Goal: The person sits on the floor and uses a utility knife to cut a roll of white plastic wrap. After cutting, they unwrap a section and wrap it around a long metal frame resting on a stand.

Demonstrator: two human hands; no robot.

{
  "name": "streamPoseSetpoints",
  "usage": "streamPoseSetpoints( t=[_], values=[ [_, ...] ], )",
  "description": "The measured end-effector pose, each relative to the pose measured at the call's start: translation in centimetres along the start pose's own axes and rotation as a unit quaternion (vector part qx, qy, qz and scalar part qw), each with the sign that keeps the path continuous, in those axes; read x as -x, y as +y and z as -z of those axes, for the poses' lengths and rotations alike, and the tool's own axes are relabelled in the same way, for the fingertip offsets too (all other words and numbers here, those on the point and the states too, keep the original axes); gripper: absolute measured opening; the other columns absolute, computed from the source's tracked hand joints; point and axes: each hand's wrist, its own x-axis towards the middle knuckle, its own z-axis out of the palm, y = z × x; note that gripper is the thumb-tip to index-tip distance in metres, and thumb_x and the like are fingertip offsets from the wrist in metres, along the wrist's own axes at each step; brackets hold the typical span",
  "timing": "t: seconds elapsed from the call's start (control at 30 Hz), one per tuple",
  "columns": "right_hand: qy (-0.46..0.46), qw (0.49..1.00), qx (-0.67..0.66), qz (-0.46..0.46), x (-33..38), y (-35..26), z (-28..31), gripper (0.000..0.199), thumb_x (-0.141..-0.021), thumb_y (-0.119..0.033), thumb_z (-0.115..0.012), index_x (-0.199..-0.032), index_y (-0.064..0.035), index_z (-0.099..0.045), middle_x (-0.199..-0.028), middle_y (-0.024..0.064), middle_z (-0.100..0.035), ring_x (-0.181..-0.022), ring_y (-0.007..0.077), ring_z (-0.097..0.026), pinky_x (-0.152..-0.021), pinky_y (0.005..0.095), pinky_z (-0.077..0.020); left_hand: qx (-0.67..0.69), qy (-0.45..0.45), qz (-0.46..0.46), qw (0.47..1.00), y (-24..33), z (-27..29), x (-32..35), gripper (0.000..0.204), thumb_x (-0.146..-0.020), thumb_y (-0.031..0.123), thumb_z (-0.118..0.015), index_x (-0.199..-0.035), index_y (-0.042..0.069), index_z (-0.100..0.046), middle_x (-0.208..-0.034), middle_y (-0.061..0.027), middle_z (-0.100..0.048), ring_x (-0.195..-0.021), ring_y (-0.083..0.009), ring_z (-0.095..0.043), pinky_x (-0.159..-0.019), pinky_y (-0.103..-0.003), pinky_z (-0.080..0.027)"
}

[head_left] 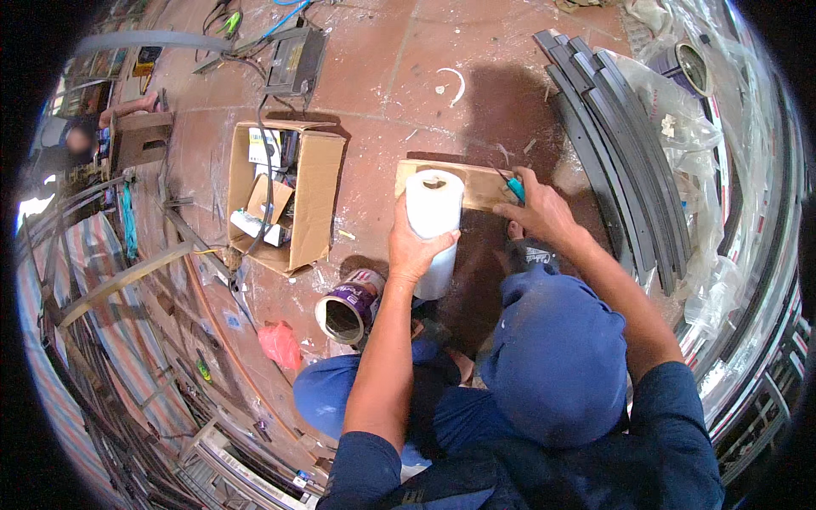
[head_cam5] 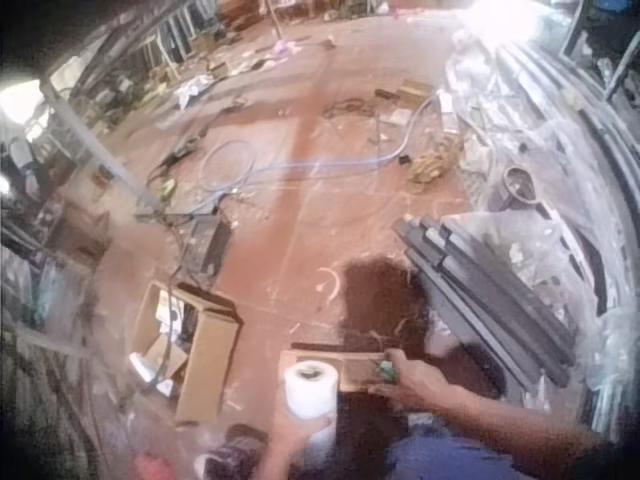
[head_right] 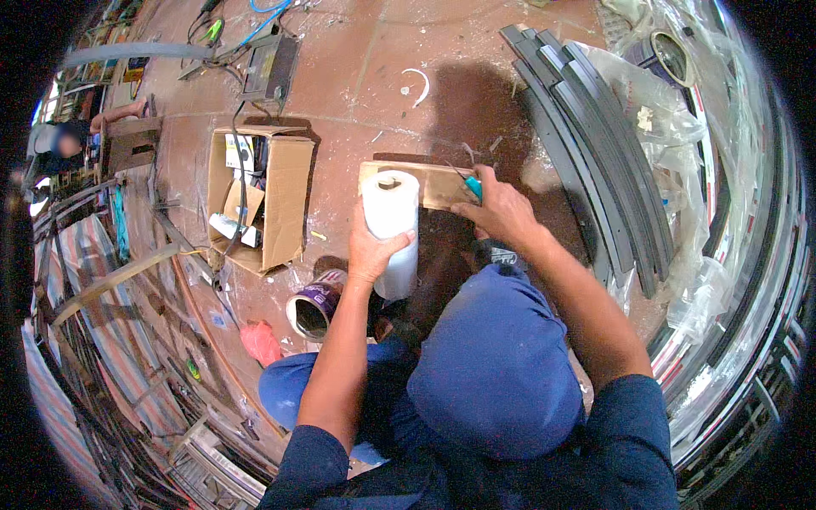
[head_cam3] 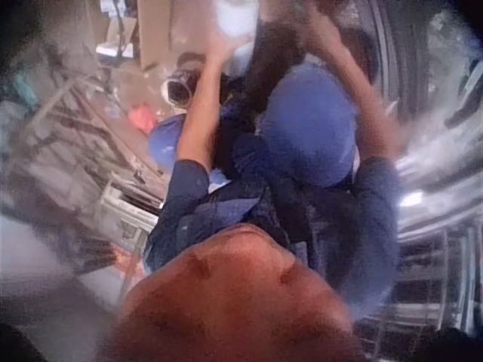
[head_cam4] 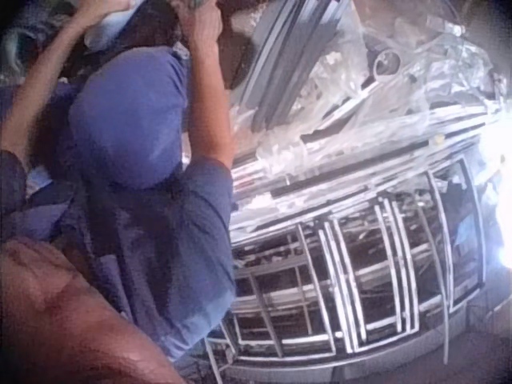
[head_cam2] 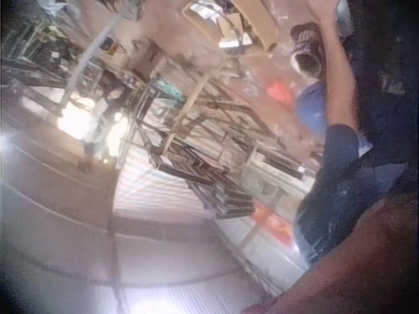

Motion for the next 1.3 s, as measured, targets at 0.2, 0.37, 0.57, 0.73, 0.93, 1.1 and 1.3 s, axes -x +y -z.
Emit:
streamPoseSetpoints(
  t=[0.2, 0.37, 0.57, 0.73, 0.93, 1.1, 1.3],
  values=[
    [-0.042, 0.996, -0.062, 0.054, 3.7, -0.2, 0.8, 0.033, -0.098, -0.023, -0.068, -0.114, 0.0025, -0.056, -0.098, 0.0335, -0.072, -0.097, 0.0565, -0.069, -0.086, 0.0613, -0.0518, 0.022, -0.057, 0.013, 0.998, -1.4, 0.4, -0.1, 0.114, -0.061, 0.022, -0.099, -0.159, 0.004, -0.043, -0.142, -0.0184, -0.066, -0.133, -0.0333, -0.064, -0.115, -0.044, -0.05],
    [-0.044, 0.994, -0.003, 0.102, 4.8, -2.5, 2.2, 0.028, -0.105, -0.026, -0.062, -0.117, -0.0022, -0.054, -0.092, 0.0289, -0.075, -0.091, 0.0529, -0.073, -0.079, 0.0638, -0.0564, -0.044, 0.027, -0.022, 0.998, 1.1, -1.6, 0.7, 0.117, -0.063, 0.026, -0.102, -0.16, 0.003, -0.04, -0.144, -0.0219, -0.064, -0.134, -0.0376, -0.063, -0.114, -0.046, -0.05],
    [-0.058, 0.983, 0.111, 0.138, 5.1, -3.8, 3.7, 0.037, -0.107, -0.036, -0.063, -0.129, -0.0072, -0.056, -0.094, 0.0221, -0.077, -0.089, 0.0451, -0.075, -0.076, 0.0584, -0.0579, -0.19, 0.141, 0.001, 0.972, 1.7, -4.5, 2.0, 0.115, -0.065, 0.037, -0.102, -0.158, 0.004, -0.041, -0.14, -0.0236, -0.065, -0.13, -0.0396, -0.066, -0.109, -0.048, -0.053],
    [-0.052, 0.972, 0.177, 0.144, 4.4, -4.3, 4.1, 0.039, -0.107, -0.036, -0.064, -0.133, -0.008, -0.056, -0.092, 0.0211, -0.077, -0.086, 0.0414, -0.077, -0.073, 0.055, -0.0596, -0.202, 0.13, 0.012, 0.971, 1.3, -4.3, 1.5, 0.114, -0.066, 0.041, -0.101, -0.158, 0.008, -0.042, -0.141, -0.0223, -0.066, -0.128, -0.0408, -0.067, -0.107, -0.051, -0.054],
    [-0.045, 0.966, 0.183, 0.177, 4.3, -5.3, 4.2, 0.02, -0.104, -0.025, -0.061, -0.115, -0.009, -0.059, -0.084, 0.0212, -0.077, -0.076, 0.0422, -0.078, -0.064, 0.0553, -0.0611, -0.209, 0.139, 0.019, 0.968, 1.2, -4.7, 1.4, 0.116, -0.064, 0.042, -0.1, -0.158, 0.008, -0.041, -0.14, -0.0239, -0.066, -0.128, -0.042, -0.067, -0.106, -0.052, -0.054],
    [-0.067, 0.964, 0.2, 0.165, 4.3, -5.3, 3.9, 0.02, -0.104, -0.024, -0.061, -0.115, -0.0076, -0.057, -0.08, 0.0194, -0.076, -0.073, 0.0415, -0.077, -0.063, 0.0548, -0.0602, -0.201, 0.145, -0.015, 0.969, 1.1, -4.6, 1.3, 0.114, -0.064, 0.039, -0.101, -0.156, 0.007, -0.042, -0.135, -0.0237, -0.069, -0.125, -0.0429, -0.068, -0.104, -0.053, -0.055],
    [-0.025, 0.954, 0.222, 0.198, 3.9, -5.6, 3.4, 0.011, -0.102, -0.019, -0.059, -0.108, -0.0089, -0.058, -0.074, 0.0166, -0.076, -0.066, 0.0371, -0.077, -0.055, 0.0506, -0.0598, -0.191, 0.145, -0.015, 0.971, 1.2, -4.7, 1.4, 0.112, -0.063, 0.036, -0.102, -0.153, 0.006, -0.043, -0.135, -0.0236, -0.067, -0.125, -0.044, -0.066, -0.104, -0.054, -0.055]
  ],
)
